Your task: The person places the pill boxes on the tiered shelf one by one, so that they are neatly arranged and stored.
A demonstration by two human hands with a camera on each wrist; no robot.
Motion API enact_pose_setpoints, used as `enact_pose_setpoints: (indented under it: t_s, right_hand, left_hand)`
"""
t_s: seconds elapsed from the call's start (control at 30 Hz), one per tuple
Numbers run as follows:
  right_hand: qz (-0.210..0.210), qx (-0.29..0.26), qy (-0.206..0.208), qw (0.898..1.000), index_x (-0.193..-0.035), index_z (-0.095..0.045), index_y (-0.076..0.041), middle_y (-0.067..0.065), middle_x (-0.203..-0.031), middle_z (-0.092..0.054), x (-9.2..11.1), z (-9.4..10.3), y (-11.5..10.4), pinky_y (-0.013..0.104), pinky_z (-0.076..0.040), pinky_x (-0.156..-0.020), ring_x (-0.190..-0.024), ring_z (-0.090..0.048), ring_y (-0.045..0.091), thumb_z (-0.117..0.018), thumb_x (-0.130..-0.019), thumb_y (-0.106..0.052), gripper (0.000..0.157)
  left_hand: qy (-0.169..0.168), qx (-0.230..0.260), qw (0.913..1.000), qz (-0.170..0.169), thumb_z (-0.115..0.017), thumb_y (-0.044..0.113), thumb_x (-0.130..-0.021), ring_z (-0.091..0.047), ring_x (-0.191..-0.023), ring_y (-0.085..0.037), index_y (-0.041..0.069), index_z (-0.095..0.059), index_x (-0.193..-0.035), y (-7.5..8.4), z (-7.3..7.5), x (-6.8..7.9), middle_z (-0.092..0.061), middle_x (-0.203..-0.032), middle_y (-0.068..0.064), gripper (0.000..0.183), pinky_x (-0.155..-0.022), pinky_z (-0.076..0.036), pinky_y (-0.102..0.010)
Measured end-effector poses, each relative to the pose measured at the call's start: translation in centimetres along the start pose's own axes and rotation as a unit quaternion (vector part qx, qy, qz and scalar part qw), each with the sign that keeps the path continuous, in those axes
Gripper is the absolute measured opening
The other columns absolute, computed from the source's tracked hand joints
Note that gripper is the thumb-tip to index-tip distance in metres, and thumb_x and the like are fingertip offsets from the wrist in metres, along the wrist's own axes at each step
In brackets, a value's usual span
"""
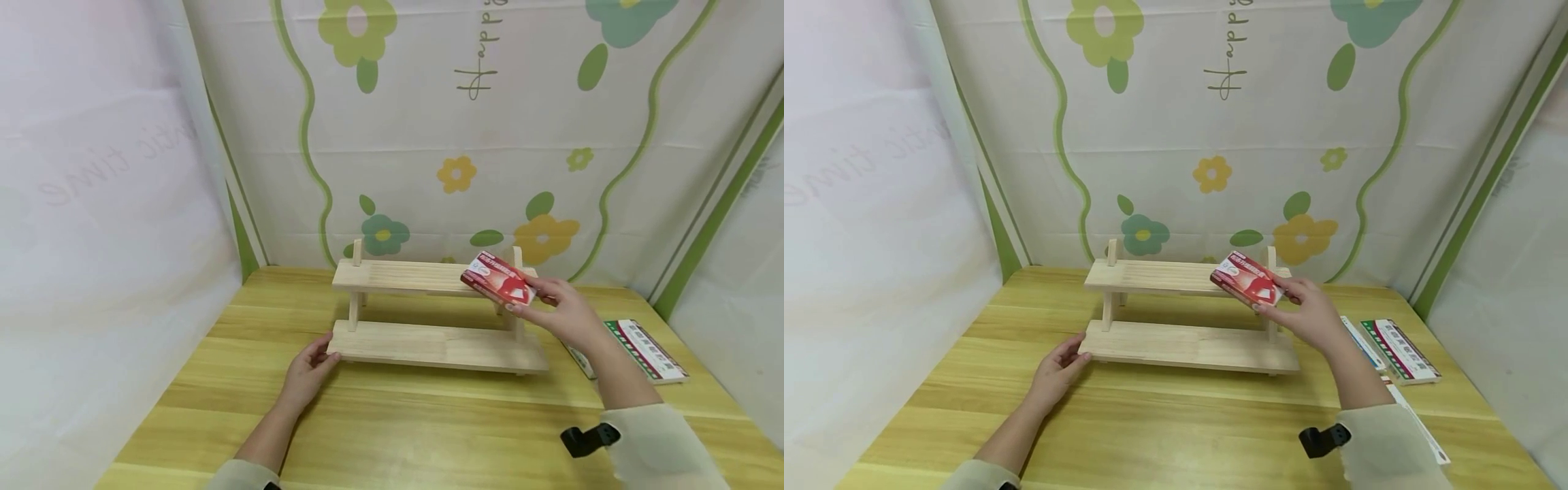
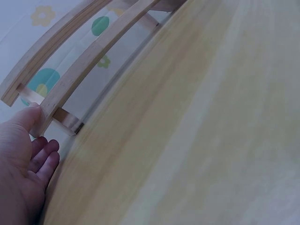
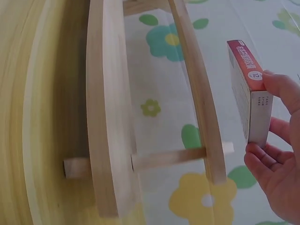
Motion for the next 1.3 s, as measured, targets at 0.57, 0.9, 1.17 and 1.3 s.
enact_pose_setpoints:
  t_s: [0.57, 0.9, 1.17, 1.3]
  right_hand:
    - [0.033, -0.049, -0.035, 0.998, -0.148, -0.044, -0.015, 0.018, -0.144, -0.043, -4.6, -5.9, -5.1, 0.055, -0.043, -0.105, -0.129, -0.046, 0.039, -0.075, -0.081, -0.054, 0.083]
    - [0.061, -0.05, -0.049, 0.996, -0.146, -0.047, -0.015, 0.016, -0.142, -0.046, -6.3, -8.3, -8.2, 0.05, -0.046, -0.103, -0.125, -0.049, 0.034, -0.078, -0.081, -0.046, 0.079]
    - [0.09, -0.025, -0.055, 0.994, -0.145, -0.05, -0.017, 0.018, -0.138, -0.049, -7.3, -9.6, -10.0, 0.05, -0.047, -0.098, -0.117, -0.051, 0.031, -0.077, -0.081, -0.044, 0.074]
    - [0.095, -0.022, -0.056, 0.994, -0.144, -0.051, -0.015, 0.017, -0.135, -0.052, -7.6, -10.1, -10.6, 0.049, -0.047, -0.098, -0.115, -0.051, 0.03, -0.077, -0.081, -0.043, 0.073]
  left_hand:
    - [0.0, 0.0, 1.0, 0.0, -0.068, 0.017, -0.093, -0.057, -0.113, -0.022, 0.004, -0.051, -0.141, 0.2, 0.1, 0.2, -0.054, -0.141, -0.019, 0.052, -0.086, -0.047, -0.011]
    - [0.008, -0.001, 1.0, 0.001, -0.069, 0.015, -0.092, -0.059, -0.111, -0.021, 0.004, -0.053, -0.139, -0.1, -0.1, 0.0, -0.058, -0.136, -0.019, 0.051, -0.087, -0.047, -0.013]
    - [0.011, -0.008, 0.9999, -0.003, -0.07, 0.015, -0.091, -0.06, -0.107, -0.02, 0.004, -0.054, -0.138, -0.2, 0.0, 0.0, -0.059, -0.134, -0.019, 0.051, -0.086, -0.048, -0.015]
    - [0.012, -0.006, 0.9999, -0.001, -0.07, 0.014, -0.091, -0.059, -0.105, -0.018, 0.004, -0.054, -0.138, -0.2, -0.1, 0.0, -0.06, -0.133, -0.019, 0.051, -0.086, -0.048, -0.015]
Point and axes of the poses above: each hand's wrist, its own x-axis away from the middle knuckle, its own z-axis out of the back of the hand, y = z × x, the point moved 3 cm from there along -x, towards the middle knuckle
